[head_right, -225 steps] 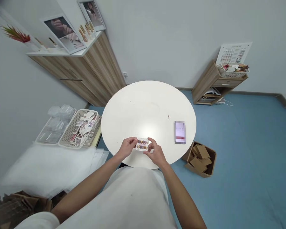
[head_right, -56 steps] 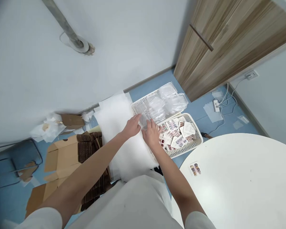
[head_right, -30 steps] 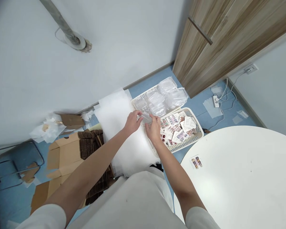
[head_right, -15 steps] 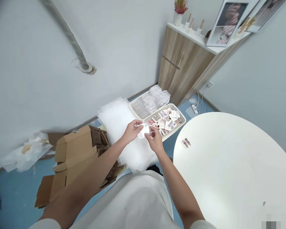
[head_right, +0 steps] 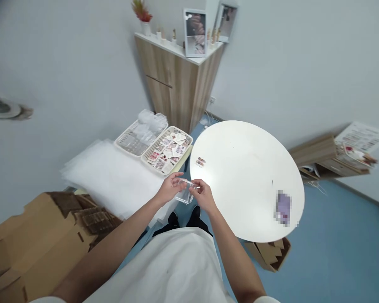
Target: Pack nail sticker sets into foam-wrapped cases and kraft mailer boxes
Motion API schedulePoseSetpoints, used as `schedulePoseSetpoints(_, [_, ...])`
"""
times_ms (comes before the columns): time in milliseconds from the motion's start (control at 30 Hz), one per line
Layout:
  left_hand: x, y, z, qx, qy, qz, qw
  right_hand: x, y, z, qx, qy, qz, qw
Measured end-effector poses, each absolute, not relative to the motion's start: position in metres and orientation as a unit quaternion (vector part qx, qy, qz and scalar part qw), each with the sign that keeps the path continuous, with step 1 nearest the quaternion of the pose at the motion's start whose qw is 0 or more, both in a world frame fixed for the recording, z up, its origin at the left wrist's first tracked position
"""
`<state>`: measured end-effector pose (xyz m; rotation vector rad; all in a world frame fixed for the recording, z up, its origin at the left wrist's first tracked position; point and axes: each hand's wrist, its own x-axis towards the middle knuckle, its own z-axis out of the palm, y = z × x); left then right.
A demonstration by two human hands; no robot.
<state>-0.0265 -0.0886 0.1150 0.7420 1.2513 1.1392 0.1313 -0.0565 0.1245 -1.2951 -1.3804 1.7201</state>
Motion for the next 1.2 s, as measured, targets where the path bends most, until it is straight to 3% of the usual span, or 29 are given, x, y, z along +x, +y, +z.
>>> schedulePoseSetpoints(167, [0.023, -0.079, 0.110, 0.346, 0.518, 0.431, 0.653, 0.186, -0.069, 0.118, -0.534, -0.362, 0.646, 0.409])
schedulePoseSetpoints(500, [0.141, -0.045, 0.102, 0.394, 0.509, 0.363, 0.674, 0.302, -0.079, 0.102, -0.530, -0.213, 0.674, 0.468])
schedulePoseSetpoints(800, [0.218, -0.042, 0.088, 0.300, 0.520, 0.366, 0.711, 0.360, -0.070, 0.088, -0.555, -0.213, 0.677, 0.434])
schedulePoseSetpoints(967, [0.226, -0.041, 0.083, 0.373, 0.559, 0.334, 0.661, 0.377, -0.061, 0.079, -0.570, -0.228, 0.631, 0.474])
schedulePoseSetpoints(1200, [0.199, -0.016, 0.087, 0.469, 0.531, 0.298, 0.639, 0.390, -0.048, 0.081, -0.578, -0.342, 0.596, 0.440])
